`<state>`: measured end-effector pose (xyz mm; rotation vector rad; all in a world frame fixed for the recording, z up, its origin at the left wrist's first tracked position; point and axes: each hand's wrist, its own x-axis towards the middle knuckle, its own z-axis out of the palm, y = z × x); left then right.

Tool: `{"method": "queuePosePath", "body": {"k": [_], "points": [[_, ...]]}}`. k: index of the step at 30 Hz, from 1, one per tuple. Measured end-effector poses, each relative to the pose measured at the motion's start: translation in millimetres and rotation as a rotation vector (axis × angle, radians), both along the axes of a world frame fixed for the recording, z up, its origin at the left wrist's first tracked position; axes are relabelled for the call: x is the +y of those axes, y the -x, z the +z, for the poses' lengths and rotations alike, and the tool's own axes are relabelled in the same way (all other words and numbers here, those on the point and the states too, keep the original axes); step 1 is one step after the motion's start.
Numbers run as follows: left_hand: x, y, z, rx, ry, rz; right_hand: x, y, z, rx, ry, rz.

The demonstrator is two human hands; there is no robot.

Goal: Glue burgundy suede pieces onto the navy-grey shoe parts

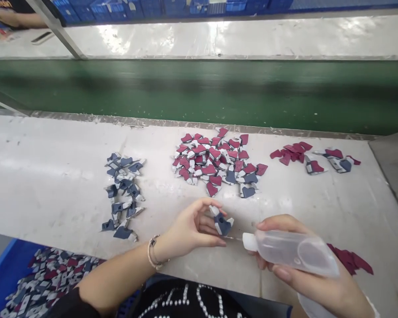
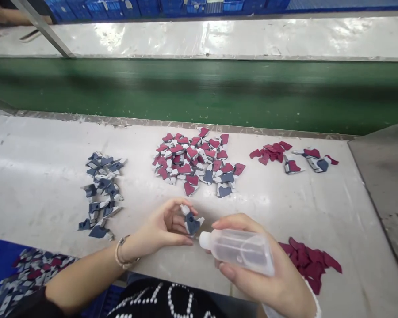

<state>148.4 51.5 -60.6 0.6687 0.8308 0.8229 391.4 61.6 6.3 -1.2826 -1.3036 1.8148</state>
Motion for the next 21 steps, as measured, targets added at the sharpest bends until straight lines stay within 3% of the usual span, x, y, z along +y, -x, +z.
{"method": "queuePosePath", "body": {"k": [6, 10, 14, 21], "points": [[-10.1, -5.1, -9.4, 0.156, -0.128, 0.038, -5.2, 20.7, 7.1, -0.272, -0.327, -0.066], [-9.7, -3.8, -11.0, 0.172, -0.158, 0.031, -1.7, 29.4, 7.0, -0.360, -0.373, -0.074], [-6.8, -3.0, -5.9, 0.195, -0.175, -0.004, 6.0, 37.3, 11.3, -0.450, -0.471, 0.014], [-4.8, -3.7, 0.9, 0.213, -0.174, -0.058, 13.1, 47.3, 13.0, -0.420, -0.503, 0.090]]}}
